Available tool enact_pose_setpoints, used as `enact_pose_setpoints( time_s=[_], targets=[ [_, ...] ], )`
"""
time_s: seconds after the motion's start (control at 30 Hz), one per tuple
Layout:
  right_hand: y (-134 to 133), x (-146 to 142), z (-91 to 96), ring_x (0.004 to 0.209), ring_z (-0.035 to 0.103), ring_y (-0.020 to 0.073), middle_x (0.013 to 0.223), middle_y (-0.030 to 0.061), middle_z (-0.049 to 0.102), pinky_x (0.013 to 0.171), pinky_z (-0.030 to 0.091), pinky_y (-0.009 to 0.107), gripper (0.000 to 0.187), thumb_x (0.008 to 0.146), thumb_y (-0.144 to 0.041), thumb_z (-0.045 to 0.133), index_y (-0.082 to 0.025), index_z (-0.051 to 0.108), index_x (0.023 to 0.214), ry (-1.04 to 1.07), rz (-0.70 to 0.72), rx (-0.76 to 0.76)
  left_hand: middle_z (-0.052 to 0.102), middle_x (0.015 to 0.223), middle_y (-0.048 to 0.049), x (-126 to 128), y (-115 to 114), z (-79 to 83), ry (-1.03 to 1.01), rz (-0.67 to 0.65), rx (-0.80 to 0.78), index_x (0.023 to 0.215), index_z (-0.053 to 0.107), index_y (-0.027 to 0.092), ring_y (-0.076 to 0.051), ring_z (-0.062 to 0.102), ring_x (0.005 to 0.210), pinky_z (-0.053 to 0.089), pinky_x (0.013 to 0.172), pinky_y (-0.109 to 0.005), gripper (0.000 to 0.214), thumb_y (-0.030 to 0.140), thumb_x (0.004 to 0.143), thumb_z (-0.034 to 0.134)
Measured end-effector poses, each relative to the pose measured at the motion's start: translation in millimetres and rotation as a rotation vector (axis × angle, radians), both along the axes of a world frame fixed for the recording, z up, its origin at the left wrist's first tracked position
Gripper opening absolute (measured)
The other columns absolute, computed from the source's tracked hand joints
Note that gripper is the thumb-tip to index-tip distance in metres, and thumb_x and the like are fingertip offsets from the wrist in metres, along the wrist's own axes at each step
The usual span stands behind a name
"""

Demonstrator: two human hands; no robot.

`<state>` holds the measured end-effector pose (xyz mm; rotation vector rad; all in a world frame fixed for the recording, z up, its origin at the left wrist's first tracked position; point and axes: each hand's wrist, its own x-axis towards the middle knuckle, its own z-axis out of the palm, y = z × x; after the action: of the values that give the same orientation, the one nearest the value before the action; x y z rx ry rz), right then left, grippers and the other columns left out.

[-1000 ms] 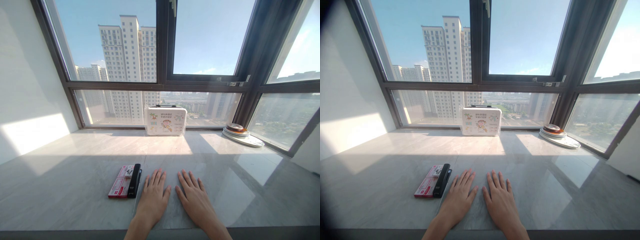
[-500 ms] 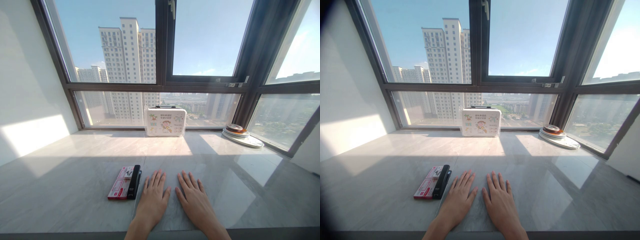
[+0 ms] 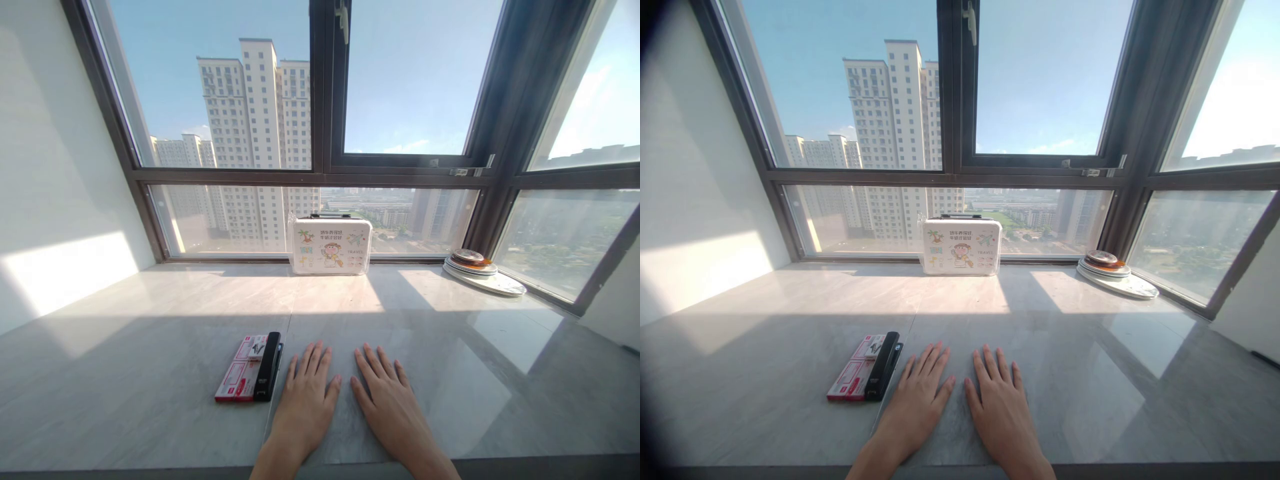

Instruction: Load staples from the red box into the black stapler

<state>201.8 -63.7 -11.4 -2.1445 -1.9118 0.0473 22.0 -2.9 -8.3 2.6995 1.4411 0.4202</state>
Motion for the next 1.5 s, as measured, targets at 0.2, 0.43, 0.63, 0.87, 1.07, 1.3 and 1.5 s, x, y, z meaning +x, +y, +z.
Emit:
enact_pose_setpoints(
  time_s=[0.2, 0.43, 0.63, 0.87, 1.07, 1.3, 1.5],
  targets=[
    [-0.1, 0.3, 1.1, 0.153, 0.014, 0.0297, 0.164, 0.0009, 0.023, 0.122, 0.014, 0.054, 0.061, 0.102, -0.055, 0.026, -0.030, 0.032, 0.157, -0.007, -0.002, -0.006, 0.025, 0.165, -0.0017, 0.4, -0.1, -1.4, -0.008, 0.000, 0.005, 0.156, 0.034, 0.029, -0.023, 0.018, 0.153, 0.018, 0.125, -0.053, 0.057, 0.050, 0.103, 0.024],
    [-0.4, -0.1, 2.4, 0.153, 0.014, 0.0298, 0.164, 0.0008, 0.023, 0.122, 0.013, 0.054, 0.062, 0.102, -0.055, 0.026, -0.030, 0.032, 0.158, -0.002, -0.005, -0.014, 0.025, 0.165, -0.0014, -0.4, 0.6, -3.0, -0.015, -0.002, 0.004, 0.156, 0.034, 0.029, -0.024, 0.020, 0.153, 0.018, 0.125, -0.052, 0.057, 0.050, 0.103, 0.025],
    [-0.9, -0.3, 2.5, 0.153, 0.015, 0.0300, 0.164, 0.0008, 0.024, 0.122, 0.013, 0.054, 0.061, 0.102, -0.055, 0.026, -0.030, 0.033, 0.157, 0.001, -0.003, -0.011, 0.026, 0.164, -0.0014, -0.1, -0.6, -1.1, -0.006, 0.001, 0.001, 0.155, 0.035, 0.030, -0.023, 0.019, 0.153, 0.018, 0.125, -0.052, 0.057, 0.049, 0.103, 0.025],
    [-2.2, -1.2, 3.3, 0.152, 0.017, 0.0299, 0.164, 0.0002, 0.025, 0.122, 0.015, 0.054, 0.060, 0.102, -0.054, 0.027, -0.030, 0.035, 0.156, 0.012, -0.008, -0.003, 0.026, 0.164, -0.0008, 0.4, -0.3, -1.6, -0.015, 0.002, 0.003, 0.156, 0.034, 0.030, -0.023, 0.018, 0.153, 0.019, 0.125, -0.052, 0.057, 0.050, 0.103, 0.025],
    [-1.5, -0.2, 4.0, 0.152, 0.018, 0.0296, 0.164, -0.0004, 0.025, 0.122, 0.016, 0.053, 0.060, 0.101, -0.054, 0.027, -0.030, 0.036, 0.156, 0.021, -0.012, -0.006, 0.026, 0.164, 0.0000, 0.4, -0.1, -0.6, -0.018, 0.003, -0.001, 0.155, 0.035, 0.031, -0.024, 0.019, 0.153, 0.019, 0.125, -0.053, 0.057, 0.050, 0.103, 0.025],
    [-1.0, -0.1, 3.3, 0.152, 0.018, 0.0285, 0.163, -0.0012, 0.026, 0.123, 0.016, 0.051, 0.060, 0.101, -0.053, 0.028, -0.029, 0.037, 0.156, 0.021, -0.018, 0.000, 0.026, 0.164, -0.0004, 0.6, 0.6, -2.5, -0.017, -0.001, 0.004, 0.155, 0.035, 0.030, -0.023, 0.020, 0.153, 0.019, 0.125, -0.052, 0.056, 0.050, 0.103, 0.025],
    [-0.8, -1.0, 1.6, 0.153, 0.016, 0.0287, 0.164, -0.0013, 0.023, 0.122, 0.015, 0.054, 0.060, 0.102, -0.053, 0.027, -0.031, 0.033, 0.157, -0.008, -0.009, -0.011, 0.025, 0.165, -0.0006, -1.0, 1.2, -2.8, -0.033, -0.003, 0.008, 0.156, 0.034, 0.030, -0.024, 0.019, 0.153, 0.018, 0.125, -0.052, 0.056, 0.050, 0.103, 0.025]
  ],
)
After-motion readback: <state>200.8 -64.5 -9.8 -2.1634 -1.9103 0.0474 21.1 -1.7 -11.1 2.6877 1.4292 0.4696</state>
